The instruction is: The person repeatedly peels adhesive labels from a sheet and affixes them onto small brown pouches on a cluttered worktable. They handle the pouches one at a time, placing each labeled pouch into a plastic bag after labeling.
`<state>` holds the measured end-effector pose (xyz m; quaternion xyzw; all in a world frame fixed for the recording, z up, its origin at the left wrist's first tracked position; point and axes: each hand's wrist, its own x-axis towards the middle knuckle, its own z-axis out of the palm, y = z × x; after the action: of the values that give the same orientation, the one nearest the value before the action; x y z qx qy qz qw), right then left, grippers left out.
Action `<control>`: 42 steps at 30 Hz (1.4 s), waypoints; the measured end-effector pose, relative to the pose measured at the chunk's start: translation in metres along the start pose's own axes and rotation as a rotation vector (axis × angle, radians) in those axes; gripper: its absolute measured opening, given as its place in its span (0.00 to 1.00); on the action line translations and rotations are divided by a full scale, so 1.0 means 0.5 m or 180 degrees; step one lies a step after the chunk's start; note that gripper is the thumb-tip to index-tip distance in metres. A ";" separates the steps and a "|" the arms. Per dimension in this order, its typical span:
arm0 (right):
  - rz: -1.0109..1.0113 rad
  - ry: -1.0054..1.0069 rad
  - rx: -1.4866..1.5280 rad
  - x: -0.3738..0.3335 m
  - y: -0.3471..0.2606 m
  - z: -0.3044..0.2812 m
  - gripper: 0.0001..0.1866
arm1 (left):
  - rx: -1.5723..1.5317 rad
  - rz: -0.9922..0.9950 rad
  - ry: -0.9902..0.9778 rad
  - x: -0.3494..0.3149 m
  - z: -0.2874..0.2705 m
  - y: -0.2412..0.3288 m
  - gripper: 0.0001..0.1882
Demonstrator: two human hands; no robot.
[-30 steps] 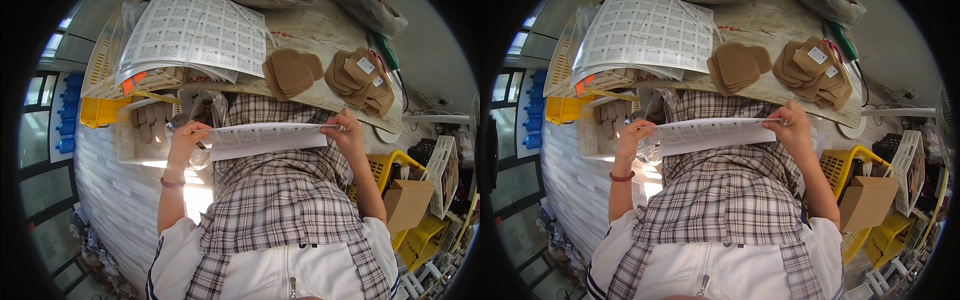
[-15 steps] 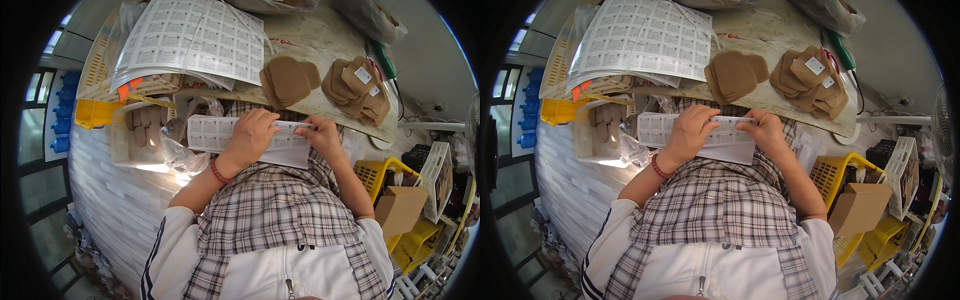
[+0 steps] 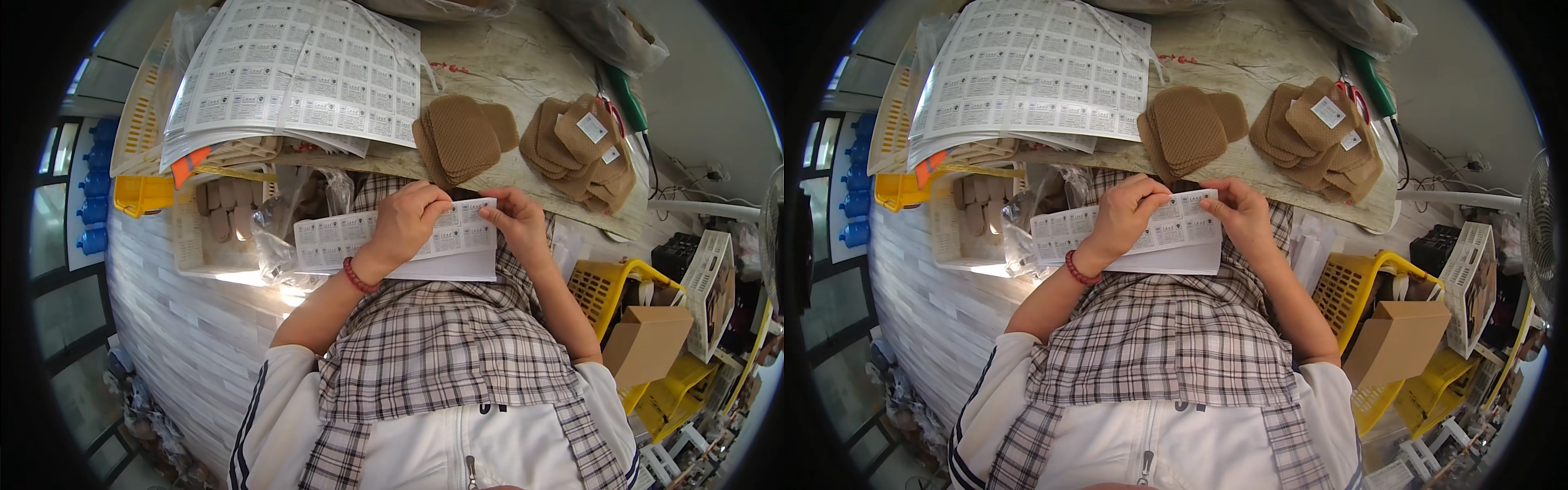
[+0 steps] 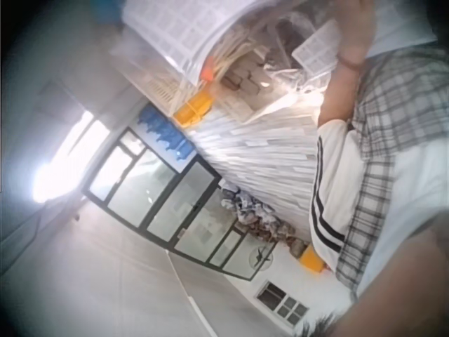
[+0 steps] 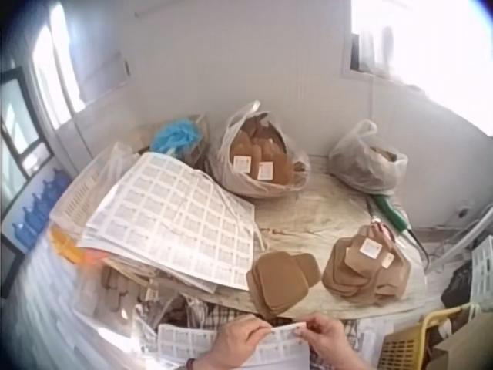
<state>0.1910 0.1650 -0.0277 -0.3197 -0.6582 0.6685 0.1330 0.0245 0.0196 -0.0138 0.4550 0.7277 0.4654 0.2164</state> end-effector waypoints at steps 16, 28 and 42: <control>-0.1593 0.0722 -0.1798 0.024 -0.021 -0.008 0.12 | 0.0113 -0.0177 -0.0187 0.014 0.004 -0.016 0.04; -0.2029 0.0010 -0.3828 0.207 -0.098 0.030 0.32 | 0.0154 0.0166 -0.0198 0.000 0.004 -0.016 0.03; -0.2609 -0.1016 -0.2867 0.243 -0.138 -0.067 0.11 | 0.0067 0.0179 -0.0153 0.003 0.004 -0.006 0.05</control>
<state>0.1019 0.2713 0.0108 0.0375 -0.9560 0.2599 0.1308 0.0239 0.0216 -0.0171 0.4886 0.7140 0.4525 0.2159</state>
